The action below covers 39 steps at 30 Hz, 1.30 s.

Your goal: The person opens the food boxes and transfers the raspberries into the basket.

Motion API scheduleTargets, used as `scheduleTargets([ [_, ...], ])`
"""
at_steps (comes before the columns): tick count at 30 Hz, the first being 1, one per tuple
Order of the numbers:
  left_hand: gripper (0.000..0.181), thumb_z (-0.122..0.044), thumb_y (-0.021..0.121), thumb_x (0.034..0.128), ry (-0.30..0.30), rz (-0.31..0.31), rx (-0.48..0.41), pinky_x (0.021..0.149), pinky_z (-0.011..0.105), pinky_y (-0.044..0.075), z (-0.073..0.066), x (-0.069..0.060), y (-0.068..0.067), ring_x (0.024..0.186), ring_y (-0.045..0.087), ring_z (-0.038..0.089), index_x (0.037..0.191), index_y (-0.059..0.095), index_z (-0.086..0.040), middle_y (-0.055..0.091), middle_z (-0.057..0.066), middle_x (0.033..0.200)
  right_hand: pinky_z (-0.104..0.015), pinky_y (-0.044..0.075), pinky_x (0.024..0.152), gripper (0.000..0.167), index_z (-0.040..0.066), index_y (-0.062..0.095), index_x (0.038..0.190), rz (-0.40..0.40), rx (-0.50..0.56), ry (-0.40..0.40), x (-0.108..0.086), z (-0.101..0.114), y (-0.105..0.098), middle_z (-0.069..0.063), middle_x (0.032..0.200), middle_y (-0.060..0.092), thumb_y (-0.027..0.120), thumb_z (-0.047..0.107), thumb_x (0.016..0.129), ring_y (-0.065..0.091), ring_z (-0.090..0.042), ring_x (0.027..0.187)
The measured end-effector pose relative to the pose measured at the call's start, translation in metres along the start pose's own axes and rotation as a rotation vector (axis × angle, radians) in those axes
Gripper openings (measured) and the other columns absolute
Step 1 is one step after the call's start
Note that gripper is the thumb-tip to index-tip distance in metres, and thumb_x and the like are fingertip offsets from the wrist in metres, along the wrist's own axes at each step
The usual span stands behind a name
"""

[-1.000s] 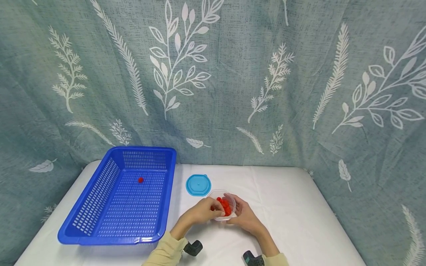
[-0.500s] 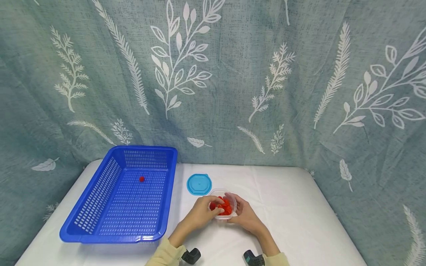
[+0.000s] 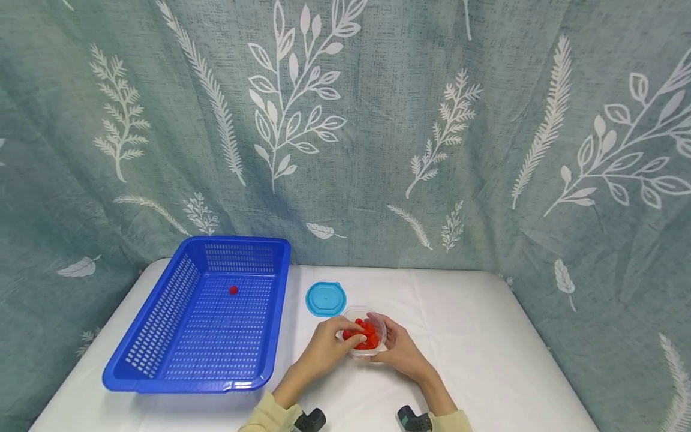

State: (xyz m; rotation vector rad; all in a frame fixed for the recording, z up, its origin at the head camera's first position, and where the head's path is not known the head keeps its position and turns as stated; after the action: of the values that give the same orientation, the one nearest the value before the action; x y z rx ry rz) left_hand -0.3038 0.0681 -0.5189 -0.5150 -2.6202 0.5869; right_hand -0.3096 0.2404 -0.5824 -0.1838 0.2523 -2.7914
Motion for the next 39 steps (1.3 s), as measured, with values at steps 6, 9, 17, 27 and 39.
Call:
scheduleTargets([
  [6, 0.019, -0.023, 0.078, 0.0900, 0.007, 0.001, -0.043, 0.064, 0.020, 0.051, -0.008, -0.003, -0.002, 0.086, 0.064, 0.020, 0.101, 0.079, -0.008, 0.074, 0.002, 0.097, -0.017, 0.036, 0.110, 0.089, 0.007, 0.043, 0.152, 0.006, 0.001, -0.015, 0.000, -0.001, -0.001, -0.017, 0.155, 0.045, 0.086, -0.002, 0.074, 0.038, -0.035, 0.147],
  [9, 0.020, -0.023, 0.079, 0.0891, -0.001, 0.029, -0.072, 0.058, 0.019, 0.047, -0.014, -0.005, -0.002, 0.073, 0.060, 0.013, 0.102, 0.077, -0.008, 0.074, 0.000, 0.096, -0.016, 0.036, 0.110, 0.089, 0.007, 0.042, 0.152, 0.008, -0.009, -0.019, 0.000, -0.001, -0.001, -0.017, 0.153, 0.047, 0.086, -0.001, 0.075, 0.039, -0.035, 0.146],
  [17, 0.019, -0.011, 0.082, 0.0847, 0.012, 0.007, -0.143, 0.045, 0.016, 0.032, -0.034, -0.015, -0.013, 0.047, 0.033, -0.001, 0.103, 0.076, -0.009, 0.073, 0.000, 0.099, -0.016, 0.036, 0.110, 0.089, 0.007, 0.042, 0.152, -0.002, -0.022, -0.011, -0.001, 0.000, -0.002, -0.017, 0.152, 0.049, 0.087, 0.001, 0.075, 0.040, -0.035, 0.146],
  [27, 0.020, -0.007, 0.085, 0.0810, -0.023, -0.017, -0.144, 0.044, 0.016, 0.026, -0.051, -0.031, -0.031, 0.045, 0.028, 0.000, 0.099, 0.080, -0.014, 0.075, -0.004, 0.093, -0.017, 0.036, 0.110, 0.089, 0.009, 0.044, 0.152, -0.013, -0.009, 0.015, 0.000, -0.004, -0.003, -0.014, 0.155, 0.046, 0.088, 0.002, 0.074, 0.036, -0.034, 0.148],
  [39, 0.021, -0.016, 0.085, 0.0836, -0.053, -0.097, -0.129, 0.041, 0.017, 0.024, -0.068, -0.057, -0.071, 0.042, 0.026, -0.003, 0.103, 0.080, -0.022, 0.075, -0.005, 0.091, -0.018, 0.035, 0.111, 0.089, 0.009, 0.046, 0.150, -0.025, -0.026, 0.018, 0.003, -0.004, -0.002, -0.014, 0.154, 0.048, 0.089, 0.001, 0.073, 0.037, -0.033, 0.147],
])
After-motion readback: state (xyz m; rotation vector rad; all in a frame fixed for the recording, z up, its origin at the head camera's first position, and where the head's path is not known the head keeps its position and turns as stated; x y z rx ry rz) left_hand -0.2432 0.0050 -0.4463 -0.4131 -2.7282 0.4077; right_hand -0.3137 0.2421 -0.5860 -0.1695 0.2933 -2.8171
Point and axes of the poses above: each hand's wrist, its own x-axis towards the middle knuckle, its own y-axis out of the palm, z = x × y, the point moved 7 cm from there along x, towards the middle knuckle
